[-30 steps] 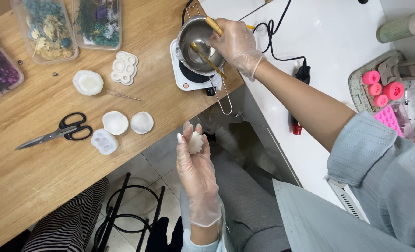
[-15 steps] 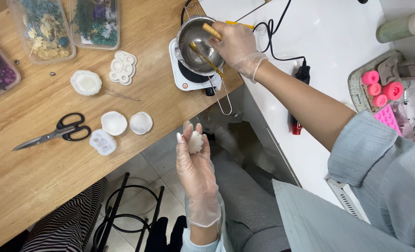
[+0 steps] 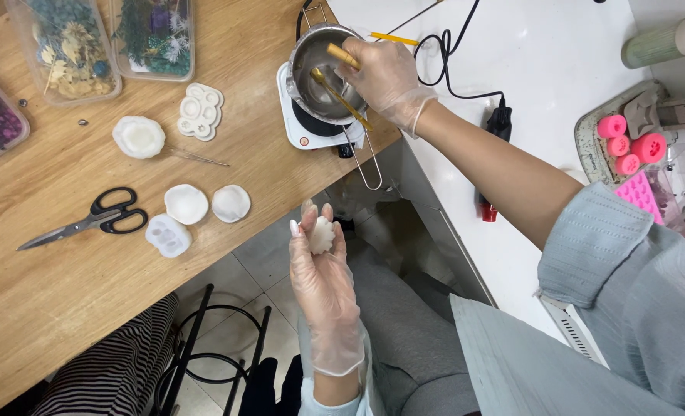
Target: Insert a wick through the center of a flower-shaped wax candle using a wicking needle tool.
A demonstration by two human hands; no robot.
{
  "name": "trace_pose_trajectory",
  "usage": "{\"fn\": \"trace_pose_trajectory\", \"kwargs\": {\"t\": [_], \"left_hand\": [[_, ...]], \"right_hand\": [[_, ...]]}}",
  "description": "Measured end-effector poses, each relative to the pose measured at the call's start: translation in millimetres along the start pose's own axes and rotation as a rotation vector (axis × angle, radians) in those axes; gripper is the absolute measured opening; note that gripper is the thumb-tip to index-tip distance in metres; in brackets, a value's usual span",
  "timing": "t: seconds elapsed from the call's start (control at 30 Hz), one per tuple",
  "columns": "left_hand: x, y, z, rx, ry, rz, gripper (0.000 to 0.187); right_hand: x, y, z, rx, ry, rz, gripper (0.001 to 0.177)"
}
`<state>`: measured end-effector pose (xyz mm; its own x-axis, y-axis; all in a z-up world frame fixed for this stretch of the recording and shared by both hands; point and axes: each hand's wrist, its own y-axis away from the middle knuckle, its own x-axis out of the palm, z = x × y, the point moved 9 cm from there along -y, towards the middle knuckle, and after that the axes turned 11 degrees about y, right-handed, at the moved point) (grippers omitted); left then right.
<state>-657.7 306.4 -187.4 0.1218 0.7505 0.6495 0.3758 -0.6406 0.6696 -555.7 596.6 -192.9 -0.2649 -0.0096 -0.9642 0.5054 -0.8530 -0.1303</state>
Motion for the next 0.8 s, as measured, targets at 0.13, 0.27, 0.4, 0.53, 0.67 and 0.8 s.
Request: {"fn": "trace_pose_trajectory", "kwargs": {"t": [0.13, 0.27, 0.4, 0.53, 0.67, 0.8], "left_hand": [[1.4, 0.9, -0.9, 0.006, -0.001, 0.01, 0.037], [2.9, 1.5, -0.7, 0.003, -0.002, 0.013, 0.037], [4.9, 1.5, -1.2, -0.001, 0.006, 0.029, 0.038], [4.4, 2.9, -2.5, -0.007, -0.013, -0.007, 0.039], [6.9, 4.0, -2.8, -0.008, -0.002, 0.027, 0.038], [7.1, 3.9, -1.0, -0.019, 0.014, 0.028, 0.04]], "right_hand": [[-13.9, 0.3, 5.1, -0.052, -0.014, -0.135, 0.011], [-16.5, 1.9, 6.3, -0.057, 0.025, -0.166, 0.013], [1.4, 2.0, 2.5, -0.053, -0.045, -0.05, 0.012], [-4.2, -0.9, 1.5, -0.015, -0.013, -0.063, 0.011], [-9.8, 0.6, 3.9, -0.013, -0.006, -0.097, 0.012], [-3.4, 1.0, 7.3, -0.005, -0.007, -0.013, 0.013]]}}
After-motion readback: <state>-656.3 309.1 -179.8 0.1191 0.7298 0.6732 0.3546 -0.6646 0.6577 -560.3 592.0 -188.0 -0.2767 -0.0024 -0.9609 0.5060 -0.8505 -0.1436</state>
